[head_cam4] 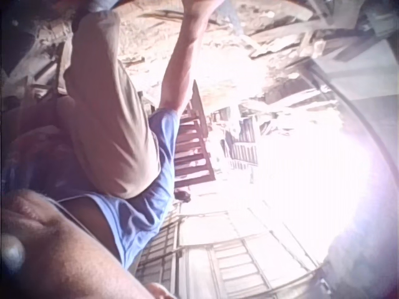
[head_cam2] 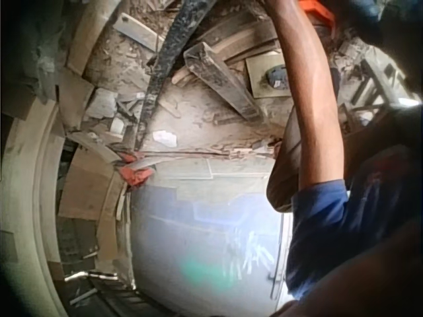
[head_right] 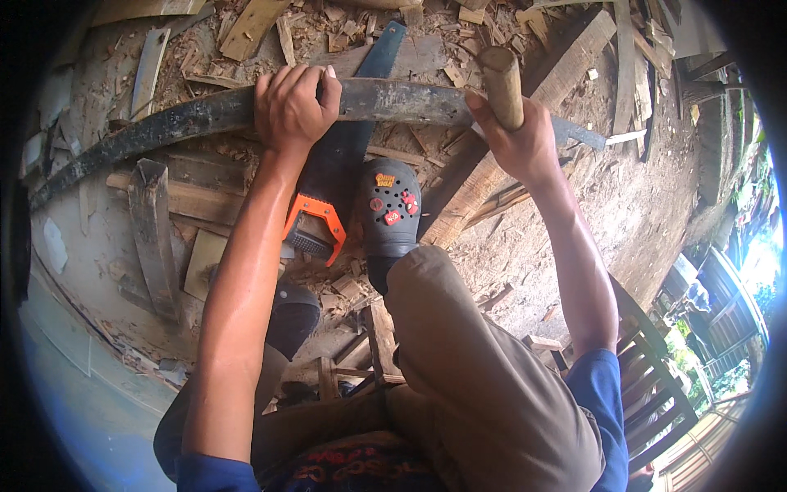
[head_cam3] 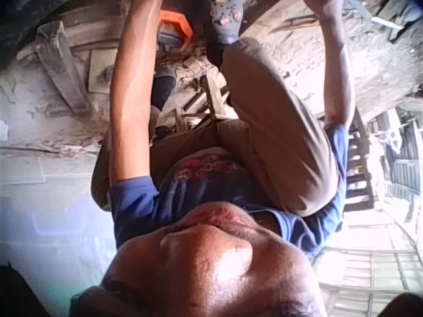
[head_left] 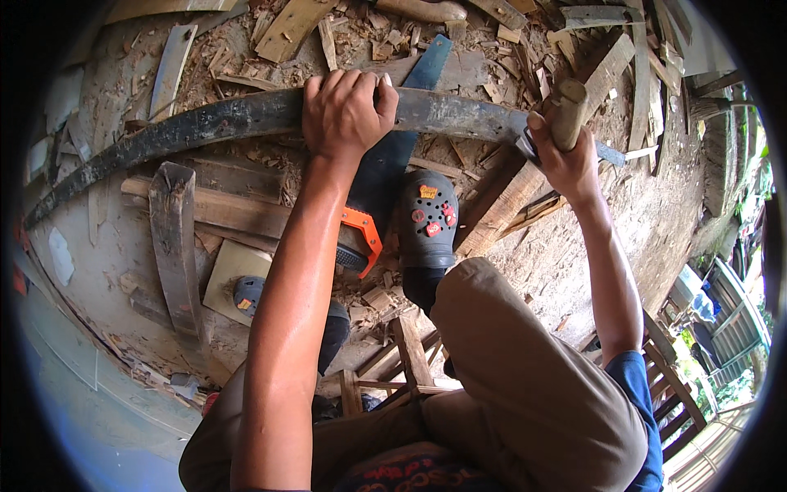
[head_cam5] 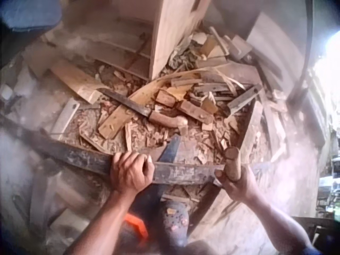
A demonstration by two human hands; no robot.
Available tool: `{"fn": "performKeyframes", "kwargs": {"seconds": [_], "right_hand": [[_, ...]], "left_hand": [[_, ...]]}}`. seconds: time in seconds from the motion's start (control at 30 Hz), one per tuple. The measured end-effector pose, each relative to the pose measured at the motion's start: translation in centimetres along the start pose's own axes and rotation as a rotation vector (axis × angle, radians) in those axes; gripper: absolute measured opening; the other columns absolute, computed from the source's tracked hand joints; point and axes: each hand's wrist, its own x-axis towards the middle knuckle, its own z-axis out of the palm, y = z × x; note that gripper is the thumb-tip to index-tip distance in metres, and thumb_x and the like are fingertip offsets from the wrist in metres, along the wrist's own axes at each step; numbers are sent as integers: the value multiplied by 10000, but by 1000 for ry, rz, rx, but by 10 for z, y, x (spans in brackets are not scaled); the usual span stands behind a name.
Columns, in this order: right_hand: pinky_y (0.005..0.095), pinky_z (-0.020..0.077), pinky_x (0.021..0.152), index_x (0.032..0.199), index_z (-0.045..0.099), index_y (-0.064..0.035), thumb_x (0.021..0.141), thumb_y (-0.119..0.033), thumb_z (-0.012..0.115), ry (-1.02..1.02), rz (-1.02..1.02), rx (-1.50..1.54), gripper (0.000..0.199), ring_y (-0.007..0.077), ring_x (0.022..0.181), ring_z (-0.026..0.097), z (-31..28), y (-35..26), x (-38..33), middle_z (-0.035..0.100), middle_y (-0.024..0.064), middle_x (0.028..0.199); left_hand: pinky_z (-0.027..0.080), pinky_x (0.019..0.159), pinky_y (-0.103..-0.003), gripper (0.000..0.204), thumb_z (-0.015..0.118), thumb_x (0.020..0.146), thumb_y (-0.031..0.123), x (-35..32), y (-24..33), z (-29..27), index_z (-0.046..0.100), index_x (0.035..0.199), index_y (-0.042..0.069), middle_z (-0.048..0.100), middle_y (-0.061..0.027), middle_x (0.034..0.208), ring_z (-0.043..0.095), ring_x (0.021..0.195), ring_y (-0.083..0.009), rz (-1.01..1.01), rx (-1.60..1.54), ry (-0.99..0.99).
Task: The person sits on the floor and uses a hammer to break apart a piece of wood. They then use a hand saw to cut the wood into smaller pieces. Finally, they use the hammer to break a long metal bar into smaller pieces.
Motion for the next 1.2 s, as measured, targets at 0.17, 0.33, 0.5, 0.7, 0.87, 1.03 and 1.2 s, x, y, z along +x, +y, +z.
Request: {"fn": "performKeyframes", "kwargs": {"seconds": [0.17, 0.33, 0.5, 0.7, 0.87, 1.03, 1.2], "right_hand": [[418, 548, 615, 915, 728, -4, 933, -322, 758, -12, -187, -166, 320, 326, 707, 754, 16, -16, 2, 718, 208, 724], [417, 538, 609, 911, 727, -11, 920, -323, 772, 29, -103, -196, 316, 349, 640, 721, 19, -29, 14, 690, 204, 676], [395, 510, 588, 847, 707, -3, 946, -373, 753, 32, -9, -41, 385, 243, 564, 652, 8, -4, 10, 665, 154, 629], [431, 580, 702, 1047, 755, -21, 930, -343, 752, -102, -86, -284, 343, 293, 709, 755, 8, -3, 13, 746, 189, 791], [452, 579, 754, 1056, 755, -26, 924, -323, 746, -173, 37, -257, 325, 347, 780, 755, 11, -39, 26, 752, 198, 830], [444, 576, 747, 1045, 759, -28, 938, -322, 736, -193, 5, -292, 313, 388, 804, 746, -8, -12, 8, 742, 217, 828], [433, 556, 655, 949, 740, 12, 947, -380, 747, -112, -51, -238, 392, 278, 672, 736, 19, -45, 29, 732, 184, 747]], "left_hand": [[431, 696, -413, 270, 637, 898, 254, 2, 1, 1, 614, 667, 117, 650, -31, 708, 642, 717, -243, 9, -20, 7], [428, 691, -412, 271, 635, 899, 256, 1, 2, 0, 612, 665, 121, 649, -32, 707, 642, 717, -246, 3, 14, 4], [424, 689, -413, 277, 631, 900, 261, 0, 1, 0, 608, 661, 123, 649, -33, 707, 641, 716, -247, 7, 2, 2], [425, 695, -411, 271, 625, 901, 261, 1, 1, 2, 619, 669, 120, 655, -36, 712, 641, 719, -250, 5, -1, -9], [428, 695, -408, 269, 625, 900, 261, 0, 0, 3, 623, 673, 119, 658, -41, 717, 641, 721, -253, 5, 5, -10], [427, 694, -411, 267, 628, 904, 269, 0, 1, 0, 631, 682, 120, 668, -41, 733, 644, 731, -263, 21, 6, -8], [425, 689, -411, 259, 627, 907, 262, 2, -1, 0, 629, 689, 122, 666, -36, 736, 643, 732, -261, 9, 30, -18]]}}
